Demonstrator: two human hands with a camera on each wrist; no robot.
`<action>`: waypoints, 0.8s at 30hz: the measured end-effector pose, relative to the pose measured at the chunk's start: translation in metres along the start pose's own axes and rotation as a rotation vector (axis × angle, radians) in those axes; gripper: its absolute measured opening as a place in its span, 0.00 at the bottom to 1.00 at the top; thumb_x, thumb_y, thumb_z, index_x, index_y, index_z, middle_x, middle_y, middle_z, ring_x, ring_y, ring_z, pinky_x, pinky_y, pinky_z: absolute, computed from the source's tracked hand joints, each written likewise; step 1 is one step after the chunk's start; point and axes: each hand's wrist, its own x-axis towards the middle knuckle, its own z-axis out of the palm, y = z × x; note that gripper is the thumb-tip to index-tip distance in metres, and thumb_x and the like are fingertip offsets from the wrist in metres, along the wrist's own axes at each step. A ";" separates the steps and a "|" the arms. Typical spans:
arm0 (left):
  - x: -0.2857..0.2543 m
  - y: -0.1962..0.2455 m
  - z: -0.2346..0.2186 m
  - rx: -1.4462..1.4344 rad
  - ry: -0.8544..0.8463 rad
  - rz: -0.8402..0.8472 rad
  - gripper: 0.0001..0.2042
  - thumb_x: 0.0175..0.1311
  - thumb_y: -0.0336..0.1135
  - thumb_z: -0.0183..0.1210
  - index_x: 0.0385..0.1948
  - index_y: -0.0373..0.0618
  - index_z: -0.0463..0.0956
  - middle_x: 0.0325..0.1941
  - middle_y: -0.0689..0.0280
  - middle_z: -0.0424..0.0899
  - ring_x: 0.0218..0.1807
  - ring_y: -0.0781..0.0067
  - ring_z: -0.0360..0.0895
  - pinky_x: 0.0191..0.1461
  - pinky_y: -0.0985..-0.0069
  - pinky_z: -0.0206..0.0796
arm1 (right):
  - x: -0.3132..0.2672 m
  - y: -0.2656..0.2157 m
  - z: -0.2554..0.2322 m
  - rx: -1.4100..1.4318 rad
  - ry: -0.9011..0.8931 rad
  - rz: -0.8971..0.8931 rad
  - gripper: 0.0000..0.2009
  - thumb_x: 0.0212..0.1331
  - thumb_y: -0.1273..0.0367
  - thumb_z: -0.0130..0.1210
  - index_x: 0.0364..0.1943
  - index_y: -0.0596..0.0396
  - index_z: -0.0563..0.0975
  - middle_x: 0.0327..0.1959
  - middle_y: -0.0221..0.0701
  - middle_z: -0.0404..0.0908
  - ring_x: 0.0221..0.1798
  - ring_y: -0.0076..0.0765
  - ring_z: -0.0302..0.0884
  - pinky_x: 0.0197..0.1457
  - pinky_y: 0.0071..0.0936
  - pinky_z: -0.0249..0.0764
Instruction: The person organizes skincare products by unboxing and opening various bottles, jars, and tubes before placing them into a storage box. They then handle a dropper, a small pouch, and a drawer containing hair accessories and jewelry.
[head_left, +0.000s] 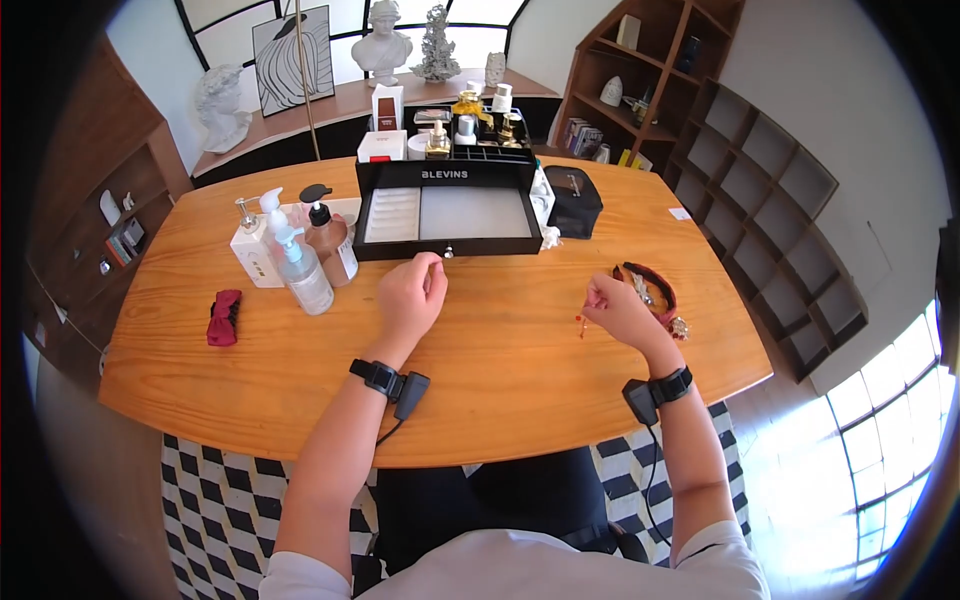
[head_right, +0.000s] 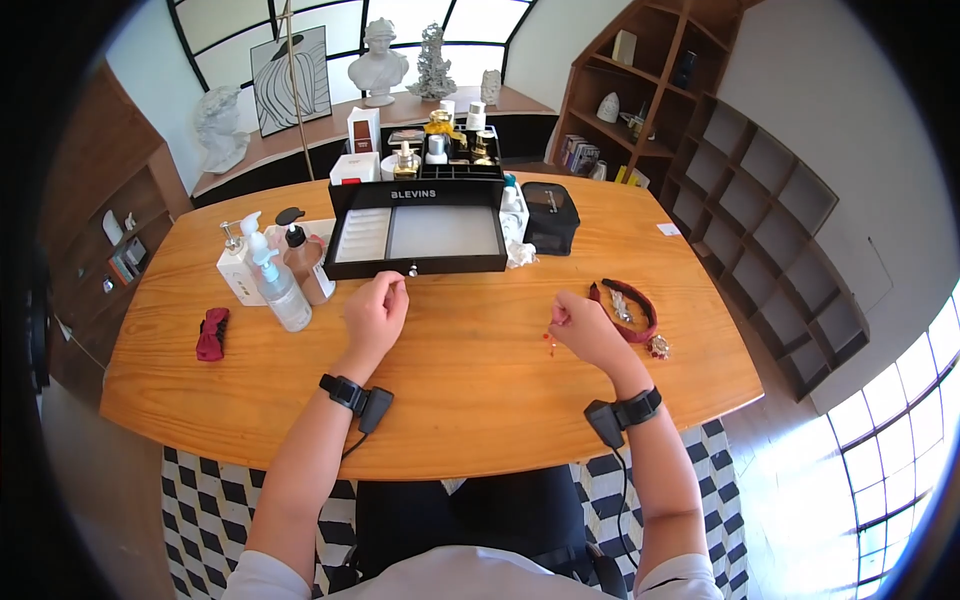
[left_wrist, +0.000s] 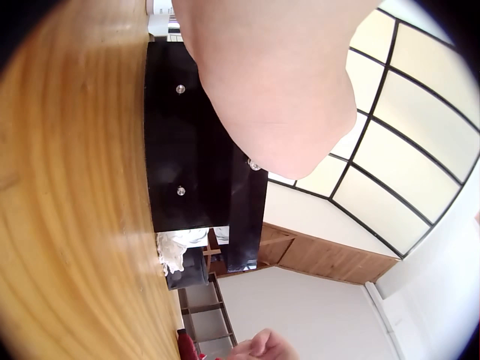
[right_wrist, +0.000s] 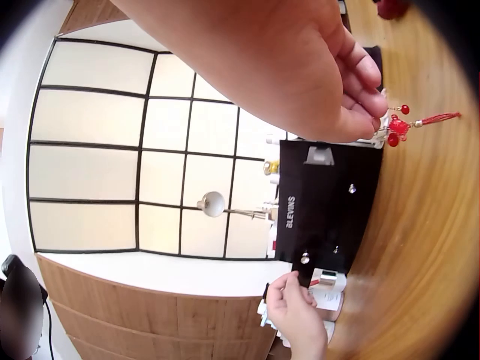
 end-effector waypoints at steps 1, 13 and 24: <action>0.000 0.000 -0.001 -0.005 -0.003 0.010 0.02 0.64 0.27 0.62 0.35 0.46 0.79 0.16 0.65 0.73 0.17 0.68 0.72 0.22 0.72 0.60 | -0.005 0.016 0.000 0.079 -0.030 0.040 0.10 0.54 0.76 0.63 0.30 0.60 0.71 0.25 0.37 0.78 0.30 0.36 0.79 0.37 0.31 0.74; -0.006 -0.008 0.003 -0.002 -0.018 -0.065 0.02 0.64 0.28 0.61 0.35 0.48 0.79 0.15 0.65 0.72 0.17 0.65 0.70 0.22 0.69 0.59 | -0.071 0.050 -0.008 0.038 0.232 0.181 0.07 0.59 0.73 0.59 0.39 0.61 0.79 0.30 0.39 0.83 0.35 0.38 0.82 0.42 0.32 0.77; -0.004 -0.004 -0.001 -0.012 -0.098 -0.038 0.02 0.62 0.26 0.61 0.33 0.46 0.78 0.15 0.65 0.72 0.17 0.66 0.71 0.22 0.71 0.59 | -0.143 0.175 -0.069 -0.255 0.636 0.590 0.16 0.60 0.62 0.64 0.46 0.59 0.81 0.23 0.33 0.79 0.26 0.33 0.77 0.32 0.32 0.73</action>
